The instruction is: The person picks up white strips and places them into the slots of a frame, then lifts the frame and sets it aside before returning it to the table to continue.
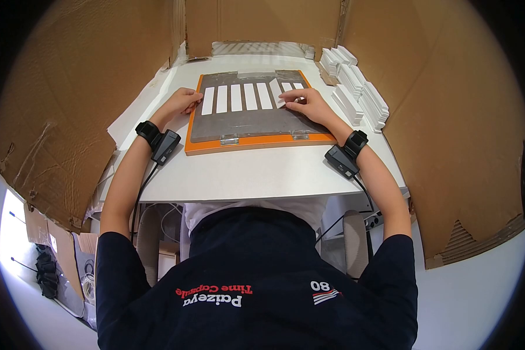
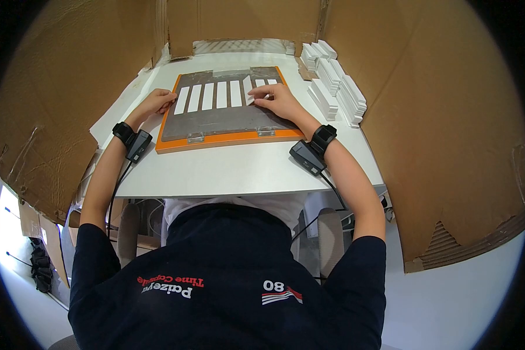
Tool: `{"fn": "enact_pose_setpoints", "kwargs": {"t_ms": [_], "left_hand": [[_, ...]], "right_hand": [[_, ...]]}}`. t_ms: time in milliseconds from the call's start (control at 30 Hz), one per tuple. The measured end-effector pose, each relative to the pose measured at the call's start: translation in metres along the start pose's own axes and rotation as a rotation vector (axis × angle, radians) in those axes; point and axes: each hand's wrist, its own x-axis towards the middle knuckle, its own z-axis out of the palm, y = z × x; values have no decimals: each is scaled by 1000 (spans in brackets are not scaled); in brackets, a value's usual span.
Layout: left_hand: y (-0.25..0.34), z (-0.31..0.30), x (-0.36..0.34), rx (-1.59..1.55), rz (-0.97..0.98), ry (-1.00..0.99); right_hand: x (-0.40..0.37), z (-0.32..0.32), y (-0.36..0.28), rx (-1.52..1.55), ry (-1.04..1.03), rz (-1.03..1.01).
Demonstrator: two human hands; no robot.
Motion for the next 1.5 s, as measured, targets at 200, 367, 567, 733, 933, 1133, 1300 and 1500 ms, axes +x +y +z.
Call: {"fn": "enact_pose_setpoints", "kwargs": {"t_ms": [200,367,567,733,933,1133,1300,1500], "left_hand": [[0,-1,0,-3,-2,-4],[1,0,0,-1,-3,-7],[3,0,-2,-4,3,-14],[2,0,-1,-17,6,-12],[3,0,-2,-4,-8,2],[3,0,-3,-10,-7,-1],[2,0,-2,-4,-1,-5],[4,0,-3,-7,-3,-13]], "right_hand": [[1,-1,8,-14,58,-5],[1,-3,8,-62,75,19],[0,-3,6,-129,60,42],[1,-2,13,-121,41,29],[1,-3,14,-107,10,27],[0,-4,12,-51,-19,-59],[-2,-3,2,-91,-27,-50],[0,-3,7,-95,-74,-84]]}}
